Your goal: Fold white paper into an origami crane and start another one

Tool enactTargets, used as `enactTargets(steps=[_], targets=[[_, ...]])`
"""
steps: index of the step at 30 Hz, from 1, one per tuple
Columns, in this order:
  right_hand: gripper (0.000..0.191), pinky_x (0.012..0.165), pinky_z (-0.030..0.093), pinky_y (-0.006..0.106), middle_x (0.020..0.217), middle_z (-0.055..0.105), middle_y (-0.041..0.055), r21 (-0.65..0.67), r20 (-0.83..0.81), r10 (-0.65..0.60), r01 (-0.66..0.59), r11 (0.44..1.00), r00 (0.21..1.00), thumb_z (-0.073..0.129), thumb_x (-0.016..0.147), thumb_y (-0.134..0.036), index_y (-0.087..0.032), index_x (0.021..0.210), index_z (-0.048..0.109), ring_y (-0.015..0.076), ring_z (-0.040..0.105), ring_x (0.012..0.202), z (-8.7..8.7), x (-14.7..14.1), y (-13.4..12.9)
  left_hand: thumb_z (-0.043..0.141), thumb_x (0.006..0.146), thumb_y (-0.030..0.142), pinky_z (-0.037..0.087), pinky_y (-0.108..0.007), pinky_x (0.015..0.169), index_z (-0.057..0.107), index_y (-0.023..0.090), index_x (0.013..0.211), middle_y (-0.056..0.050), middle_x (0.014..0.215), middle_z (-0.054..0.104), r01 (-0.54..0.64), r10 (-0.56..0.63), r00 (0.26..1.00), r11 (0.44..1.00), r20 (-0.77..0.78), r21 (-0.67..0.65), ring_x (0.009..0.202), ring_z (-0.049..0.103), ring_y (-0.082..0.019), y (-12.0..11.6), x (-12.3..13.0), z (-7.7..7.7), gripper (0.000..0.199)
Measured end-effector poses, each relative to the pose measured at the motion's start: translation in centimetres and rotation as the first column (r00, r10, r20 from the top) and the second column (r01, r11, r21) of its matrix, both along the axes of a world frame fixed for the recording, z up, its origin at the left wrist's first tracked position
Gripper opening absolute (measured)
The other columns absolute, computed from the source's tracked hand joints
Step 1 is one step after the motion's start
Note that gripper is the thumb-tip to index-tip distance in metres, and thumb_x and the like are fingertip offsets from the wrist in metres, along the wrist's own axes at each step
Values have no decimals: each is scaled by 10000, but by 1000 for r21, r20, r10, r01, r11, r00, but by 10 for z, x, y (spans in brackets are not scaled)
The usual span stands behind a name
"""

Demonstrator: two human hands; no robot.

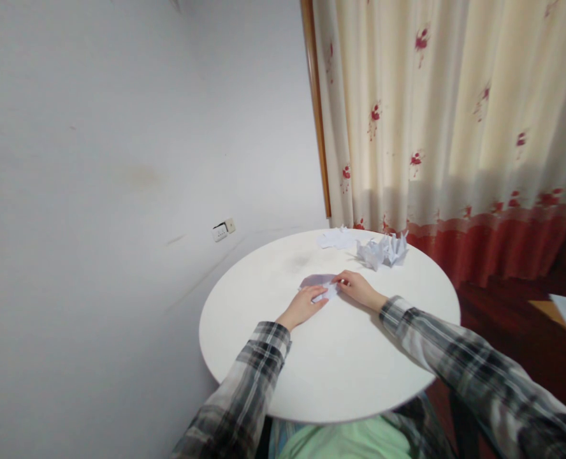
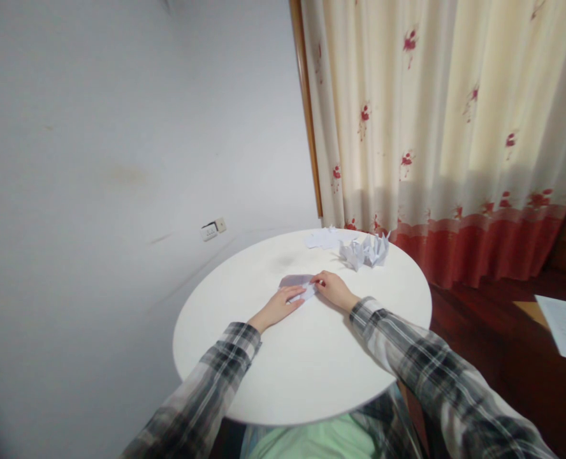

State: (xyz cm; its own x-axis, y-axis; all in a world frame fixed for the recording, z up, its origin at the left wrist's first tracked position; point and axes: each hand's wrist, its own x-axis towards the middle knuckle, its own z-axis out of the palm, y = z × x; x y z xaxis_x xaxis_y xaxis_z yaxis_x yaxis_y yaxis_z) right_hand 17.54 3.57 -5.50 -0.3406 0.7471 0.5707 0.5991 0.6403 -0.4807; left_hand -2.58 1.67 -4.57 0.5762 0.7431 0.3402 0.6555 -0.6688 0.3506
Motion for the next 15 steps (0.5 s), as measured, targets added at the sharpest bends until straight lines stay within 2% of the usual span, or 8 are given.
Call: enactTargets(steps=[7,15], targets=[[255,660,392,235,779,634,33,-32,-13,38,-39,999,999,425,718,-138,-153,871,629,128,527,672,-2,-2,2,424,790,381,289,-304,970,557,195,1083,-39,1158,543,-6,6,1000,1000,2,-4,1090,450,-168,-1,0,1,372],[260,608,383,221,684,621,16,-75,-5,77,-77,994,997,428,721,-163,-150,870,641,117,501,595,5,-4,-7,446,775,391,301,-320,964,543,195,1103,-49,1151,547,-14,14,999,1000,34,-12,1081,459,-183,0,0,-1,394]])
